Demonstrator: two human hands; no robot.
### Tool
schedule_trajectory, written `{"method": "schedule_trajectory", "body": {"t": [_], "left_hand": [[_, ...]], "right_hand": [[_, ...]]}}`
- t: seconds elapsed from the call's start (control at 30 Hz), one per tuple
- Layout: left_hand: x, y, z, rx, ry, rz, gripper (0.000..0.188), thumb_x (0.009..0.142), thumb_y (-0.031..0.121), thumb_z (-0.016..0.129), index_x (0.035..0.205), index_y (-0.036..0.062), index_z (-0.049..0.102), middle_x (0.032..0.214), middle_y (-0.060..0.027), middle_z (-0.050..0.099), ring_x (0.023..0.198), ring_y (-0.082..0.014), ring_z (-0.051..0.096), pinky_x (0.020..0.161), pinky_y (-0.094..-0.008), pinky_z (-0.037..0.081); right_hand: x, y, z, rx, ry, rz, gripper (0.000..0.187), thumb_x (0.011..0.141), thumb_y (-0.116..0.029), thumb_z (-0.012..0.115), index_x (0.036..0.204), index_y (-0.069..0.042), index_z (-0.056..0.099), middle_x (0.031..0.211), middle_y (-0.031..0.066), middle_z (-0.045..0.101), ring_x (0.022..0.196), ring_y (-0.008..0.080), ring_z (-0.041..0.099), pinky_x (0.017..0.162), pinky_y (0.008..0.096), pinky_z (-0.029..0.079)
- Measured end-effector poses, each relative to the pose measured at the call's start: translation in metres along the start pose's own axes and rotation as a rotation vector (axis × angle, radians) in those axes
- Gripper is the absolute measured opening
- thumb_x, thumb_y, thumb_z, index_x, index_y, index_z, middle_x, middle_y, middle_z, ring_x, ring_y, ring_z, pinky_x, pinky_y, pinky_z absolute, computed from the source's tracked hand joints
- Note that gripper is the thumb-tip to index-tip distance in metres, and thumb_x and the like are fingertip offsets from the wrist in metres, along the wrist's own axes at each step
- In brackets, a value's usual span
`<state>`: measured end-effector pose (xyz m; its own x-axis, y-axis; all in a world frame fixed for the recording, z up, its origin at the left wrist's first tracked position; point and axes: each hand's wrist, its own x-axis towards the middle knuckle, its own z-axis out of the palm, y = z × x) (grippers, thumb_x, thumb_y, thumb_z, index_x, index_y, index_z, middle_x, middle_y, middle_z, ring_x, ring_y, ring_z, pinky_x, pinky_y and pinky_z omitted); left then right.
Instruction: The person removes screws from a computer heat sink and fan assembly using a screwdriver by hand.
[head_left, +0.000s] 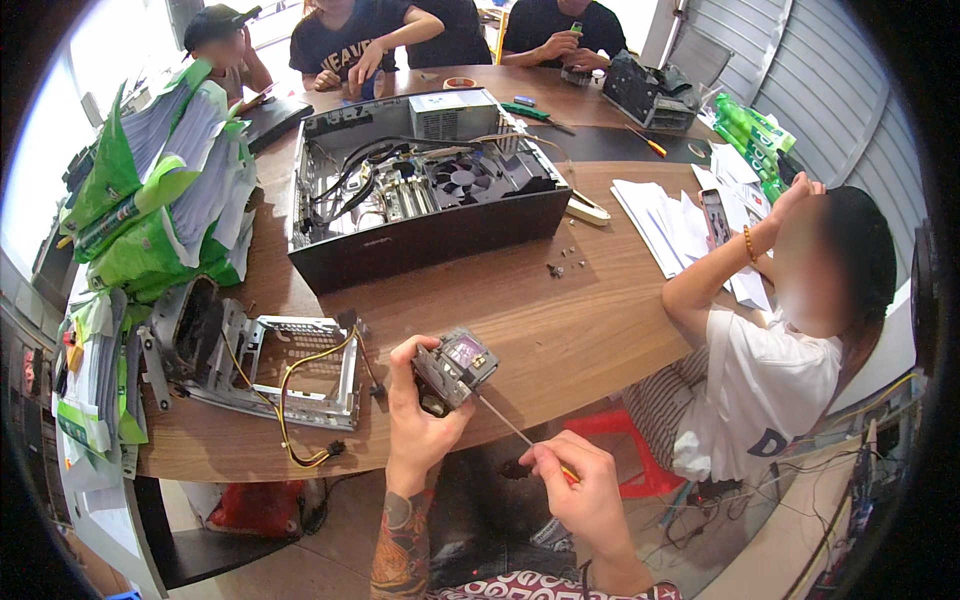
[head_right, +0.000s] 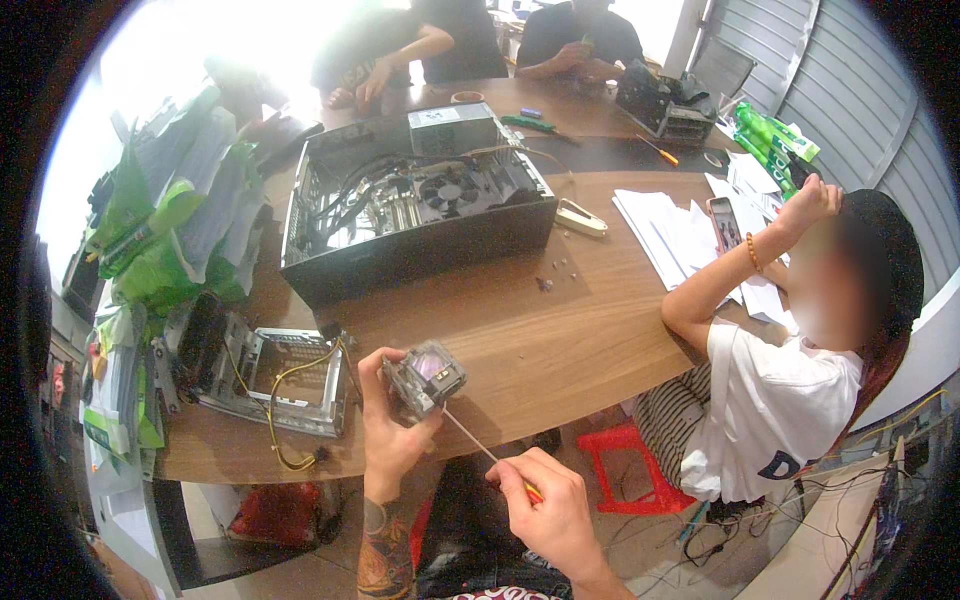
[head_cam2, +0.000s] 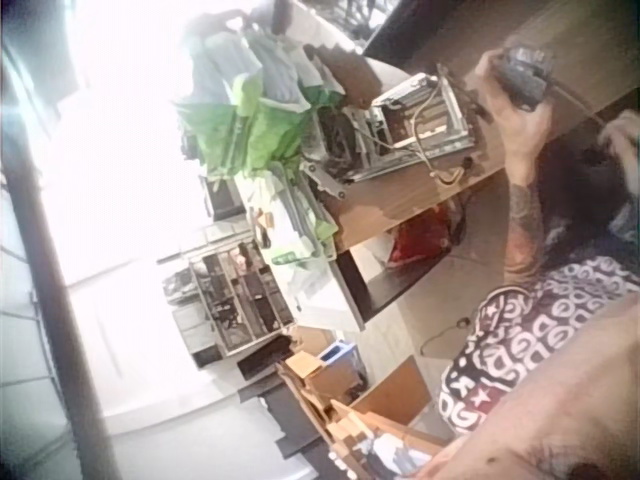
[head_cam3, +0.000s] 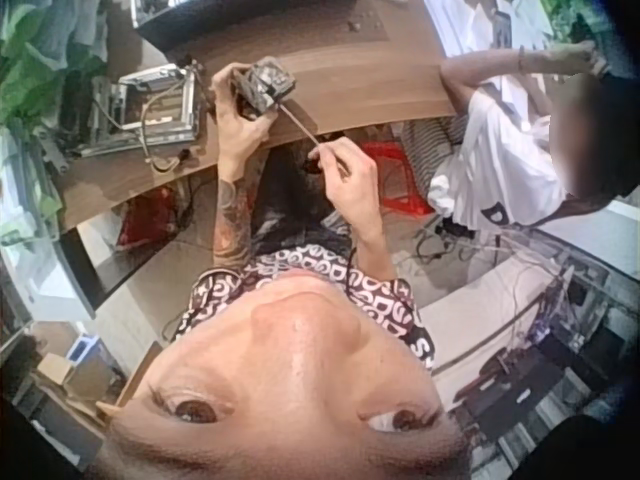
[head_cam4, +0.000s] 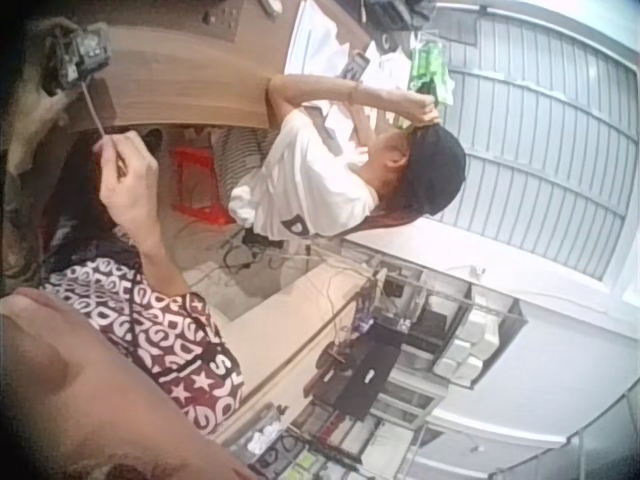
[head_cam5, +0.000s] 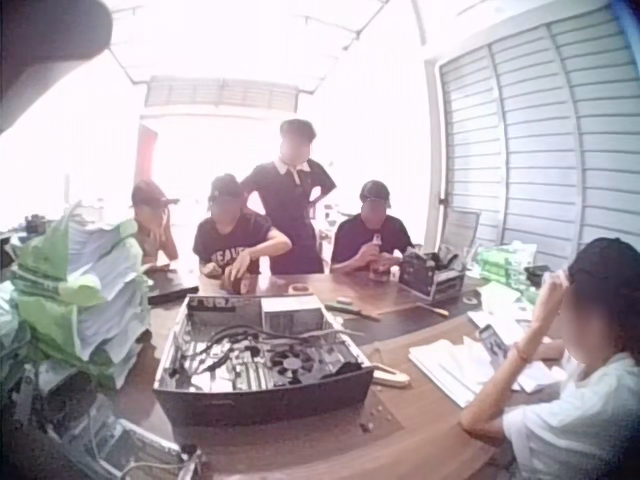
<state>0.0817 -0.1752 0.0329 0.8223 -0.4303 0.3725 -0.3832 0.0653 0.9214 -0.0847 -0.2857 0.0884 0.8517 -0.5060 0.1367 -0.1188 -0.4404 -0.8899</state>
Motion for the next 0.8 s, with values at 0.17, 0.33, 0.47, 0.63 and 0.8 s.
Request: {"method": "schedule_trajectory", "body": {"t": [0.17,0.33,0.47,0.63,0.8], "left_hand": [[0.001,-0.004,-0.001,0.058,0.018,0.032,0.069,0.07,-0.007,0.069,0.129,0.0111,0.038,0.114,-0.0076,0.05,0.106,-0.0184,0.056,0.091,-0.0318,0.047],[0.002,0.001,0.004,-0.028,0.096,0.011,0.064,0.064,-0.002,0.073,0.121,0.0082,0.045,0.107,-0.0067,0.055,0.094,-0.0188,0.057,0.086,-0.0325,0.046],[0.001,-0.001,-0.001,0.059,0.01,0.026,0.071,0.069,-0.006,0.071,0.129,0.011,0.037,0.115,-0.0082,0.051,0.107,-0.0192,0.056,0.092,-0.0327,0.047],[0.0,-0.001,0.0,-0.009,0.009,-0.011,0.07,0.07,-0.006,0.071,0.129,0.011,0.037,0.115,-0.0081,0.05,0.106,-0.0191,0.056,0.092,-0.0321,0.047],[-0.001,-0.002,0.001,0.071,0.001,0.024,0.07,0.071,-0.008,0.069,0.129,0.0112,0.036,0.115,-0.008,0.05,0.106,-0.0187,0.056,0.091,-0.0317,0.047]], "right_hand": [[-0.003,-0.001,0.007,-0.102,0.118,-0.059,0.005,0.086,-0.003,0.069,0.09,0.0,0.072,0.079,0.0113,0.068,0.063,0.021,0.065,0.055,0.0303,0.049],[-0.002,0.008,0.01,-0.095,0.153,-0.166,0.012,0.083,-0.001,0.071,0.095,0.0,0.073,0.074,0.0121,0.067,0.062,0.0197,0.065,0.054,0.0294,0.049],[-0.002,0.007,0.009,0.222,0.067,0.172,0.015,0.088,-0.01,0.067,0.094,0.002,0.073,0.064,0.0066,0.063,0.054,0.0131,0.057,0.049,0.0255,0.041],[-0.006,0.022,0.004,0.734,-0.216,0.598,0.045,0.095,-0.033,0.048,0.078,0.004,0.068,0.058,0.0038,0.055,0.049,0.0063,0.042,0.046,0.0225,0.033],[-0.01,0.028,0.004,0.74,-0.209,0.599,0.039,0.095,-0.027,0.05,0.08,0.005,0.067,0.061,0.0059,0.057,0.05,0.0073,0.045,0.046,0.0222,0.034]]}}
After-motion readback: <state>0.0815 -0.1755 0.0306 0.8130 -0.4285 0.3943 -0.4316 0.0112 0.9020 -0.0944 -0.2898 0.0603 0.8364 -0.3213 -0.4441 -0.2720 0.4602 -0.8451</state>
